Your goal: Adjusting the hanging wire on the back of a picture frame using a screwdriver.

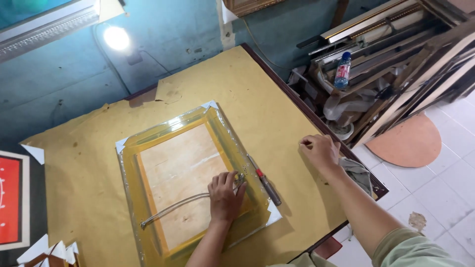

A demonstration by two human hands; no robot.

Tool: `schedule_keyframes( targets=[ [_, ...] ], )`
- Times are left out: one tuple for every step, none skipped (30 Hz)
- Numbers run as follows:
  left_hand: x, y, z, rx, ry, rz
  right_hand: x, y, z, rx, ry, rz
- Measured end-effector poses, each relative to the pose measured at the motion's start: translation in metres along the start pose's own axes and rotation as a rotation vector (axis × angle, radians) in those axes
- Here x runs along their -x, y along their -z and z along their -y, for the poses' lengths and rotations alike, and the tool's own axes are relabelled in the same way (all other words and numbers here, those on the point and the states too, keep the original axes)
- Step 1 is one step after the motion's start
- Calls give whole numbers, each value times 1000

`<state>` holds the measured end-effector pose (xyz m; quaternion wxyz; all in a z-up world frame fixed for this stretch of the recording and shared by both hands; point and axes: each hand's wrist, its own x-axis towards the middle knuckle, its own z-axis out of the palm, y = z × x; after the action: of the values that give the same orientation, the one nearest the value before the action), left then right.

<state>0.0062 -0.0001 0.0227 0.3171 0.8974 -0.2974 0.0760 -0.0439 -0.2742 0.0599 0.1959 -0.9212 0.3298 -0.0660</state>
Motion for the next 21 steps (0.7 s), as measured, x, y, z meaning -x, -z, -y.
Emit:
schedule_keyframes(
  targets=[
    [0,0,-1,4,-8,5,-1,-3,-5,1,-10,-5],
    [-1,1,-1,-2,-2,10,-2,-6,-10,-13,-5,11],
    [-1,1,-2,-8,5,14,-3,-9,-15,-26,0,27],
    [-1,0,-2,-7,-3,15,-3,-6,-13,-28,-6,21],
    [-1,-1,-1,-17,-7,-3,-2,-3,-11,-62,-45,49],
    [0,-2,0,-28,-8,-22,-1,-1,-9,-97,-81,79],
    [-1,-3,0,-28,-12,-21,0,2,-9,-99,-83,76],
    [-1,-3,0,-32,-13,-17,1,4,-9,-121,-94,63],
    [-1,-3,1,-36,-14,-13,2,6,-8,-143,-105,50],
    [-1,-3,1,-36,-15,-15,7,7,-5,-143,-104,49],
    [-1,-3,2,2,1,-8,12,7,-1,-161,-81,5],
    [1,-2,1,39,22,0,19,8,2,-177,-57,-35],
    [0,-2,1,38,26,-1,32,17,19,-177,-54,-32],
    [1,-2,2,107,-22,-30,46,25,36,-185,-84,153],
    [3,-1,3,176,-70,-59,61,33,53,-192,-114,338],
    [9,2,3,172,-60,-65,71,25,56,-188,-104,345],
    [15,5,4,121,-74,-67,82,17,59,-83,-31,432],
    [19,8,4,70,-88,-75,90,9,62,26,48,512],
    [25,19,1,67,-78,-87,90,4,63,32,62,514],
    [34,29,-3,80,-6,-130,93,-1,63,41,70,500],
    [45,40,-7,92,66,-174,97,-7,63,49,78,486]
  ],
)
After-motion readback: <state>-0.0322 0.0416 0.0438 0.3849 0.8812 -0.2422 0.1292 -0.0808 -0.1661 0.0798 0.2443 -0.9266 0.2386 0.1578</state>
